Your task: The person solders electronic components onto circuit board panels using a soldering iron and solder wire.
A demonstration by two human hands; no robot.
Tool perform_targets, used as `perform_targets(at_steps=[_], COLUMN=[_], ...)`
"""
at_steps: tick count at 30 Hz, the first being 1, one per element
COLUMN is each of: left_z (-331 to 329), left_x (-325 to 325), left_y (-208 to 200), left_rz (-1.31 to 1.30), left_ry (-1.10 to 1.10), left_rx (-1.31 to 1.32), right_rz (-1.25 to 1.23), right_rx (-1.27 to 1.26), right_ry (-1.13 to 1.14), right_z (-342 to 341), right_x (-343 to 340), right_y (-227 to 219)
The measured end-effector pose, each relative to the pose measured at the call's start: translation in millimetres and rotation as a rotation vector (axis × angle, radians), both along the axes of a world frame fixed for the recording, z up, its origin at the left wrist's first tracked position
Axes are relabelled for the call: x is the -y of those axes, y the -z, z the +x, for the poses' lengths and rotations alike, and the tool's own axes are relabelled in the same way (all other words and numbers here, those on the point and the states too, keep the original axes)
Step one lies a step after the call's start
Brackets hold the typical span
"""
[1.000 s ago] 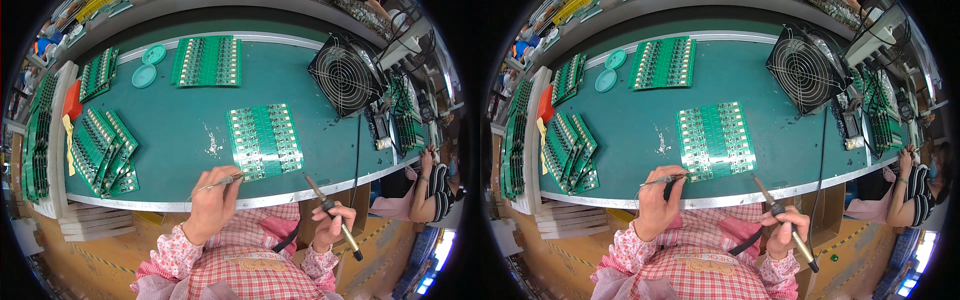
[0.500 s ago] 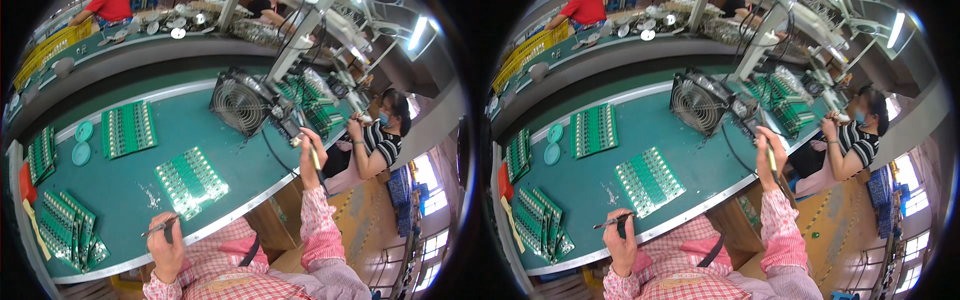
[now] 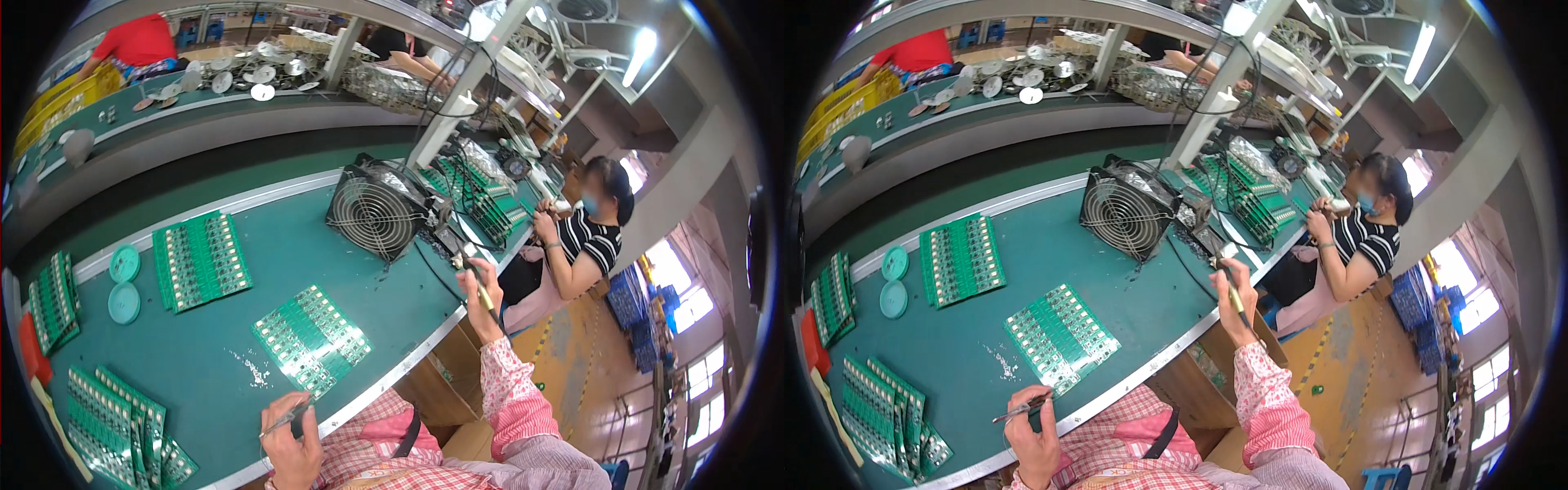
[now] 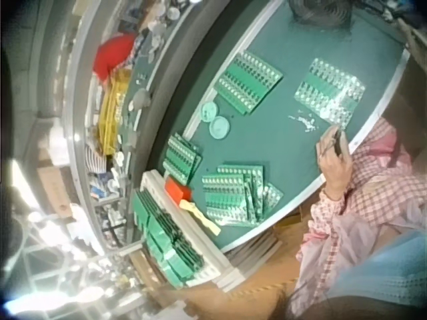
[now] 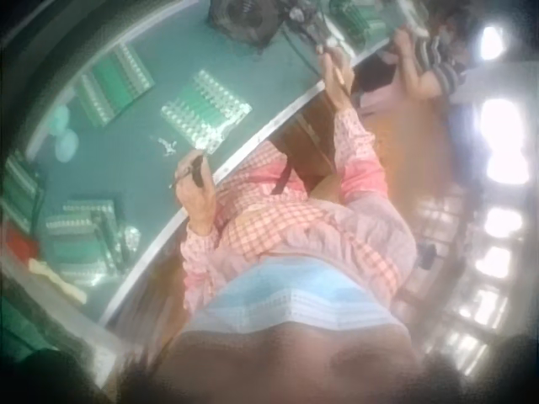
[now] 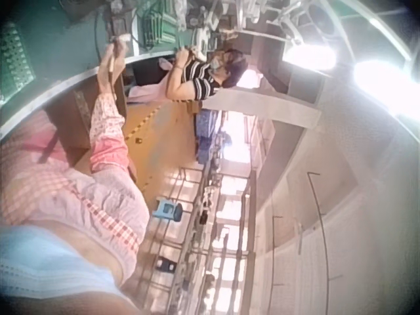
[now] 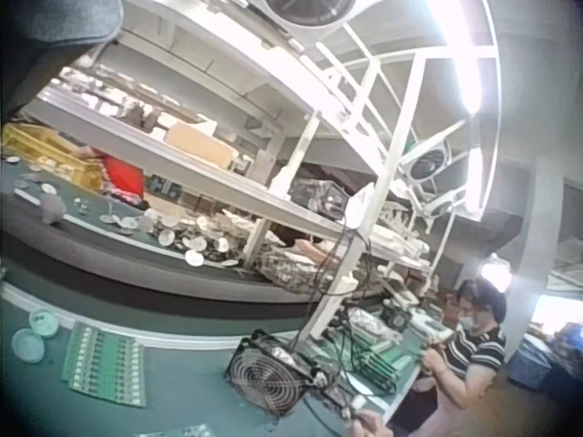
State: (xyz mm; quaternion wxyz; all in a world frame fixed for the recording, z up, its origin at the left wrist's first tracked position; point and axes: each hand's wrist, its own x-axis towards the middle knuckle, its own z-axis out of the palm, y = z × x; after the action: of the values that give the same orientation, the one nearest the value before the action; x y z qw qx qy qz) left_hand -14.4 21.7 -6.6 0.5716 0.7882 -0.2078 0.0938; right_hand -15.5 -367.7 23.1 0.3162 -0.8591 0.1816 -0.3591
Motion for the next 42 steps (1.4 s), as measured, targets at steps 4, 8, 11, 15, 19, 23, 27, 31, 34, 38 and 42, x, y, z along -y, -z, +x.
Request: perform_targets(at_steps=[4, 8, 11, 15, 19, 23, 27, 31, 34, 38, 42], left_z=[5.3, 2.6, 3.0, 0.0, -4.3, -10.3, 0.5, -1.4, -5.4, -2.8, -0.5], left_x=[3.1, 4.5, 10.2, 13.1, 6.9, 5.1, 23.3, 16.9, 17.3, 18.3, 16.5], left_y=[-5.8, 2.7, -3.8, 0.3, 0.8, -2.5, 0.3, 1.5, 3.9, 5.4, 3.9], left_rz=[0.101, 0.017, -0.014, 0.003, 0.054, 0.060, 0.172, 0.175, 0.179, 0.158, 0.186], left_ry=[-0.002, -0.002, -0.088, -0.154, -0.218, -0.281, -0.197, -0.264, -0.295, -0.251, -0.219], left_rx=[-0.009, -0.032, -0.074, -0.091, -0.065, -0.055, 0.051, 0.089, 0.088, 0.132, 0.179], right_rz=[0.323, 0.553, 0.789, 1.144, 1.225, 0.700, 0.811, 0.867, 0.840, 0.828, 0.788], right_rx=[0.161, 0.196, 0.188, 0.224, 0.240, 0.650, 0.585, 0.543, 0.506, 0.448, 0.375], right_ry=[-0.003, -0.008, -0.044, -0.115, -0.167, -0.413, -0.469, -0.580, -0.608, -0.636, -0.552], right_z=[24.0, 68.9, 94.8, 109.7, 64.7, -25.0, -6.3, 10.7, 8.7, 4.0, -32.7], right_x=[35.5, 73.5, 97.5, 102.4, 44.8, -8.3, -24.5, -49.2, -66.6, -91.4, -91.8], right_y=[-4.0, -11.2, -8.1, 3.7, -11.4, -144.7, -97.2, -71.4, -64.9, -51.9, -34.4])
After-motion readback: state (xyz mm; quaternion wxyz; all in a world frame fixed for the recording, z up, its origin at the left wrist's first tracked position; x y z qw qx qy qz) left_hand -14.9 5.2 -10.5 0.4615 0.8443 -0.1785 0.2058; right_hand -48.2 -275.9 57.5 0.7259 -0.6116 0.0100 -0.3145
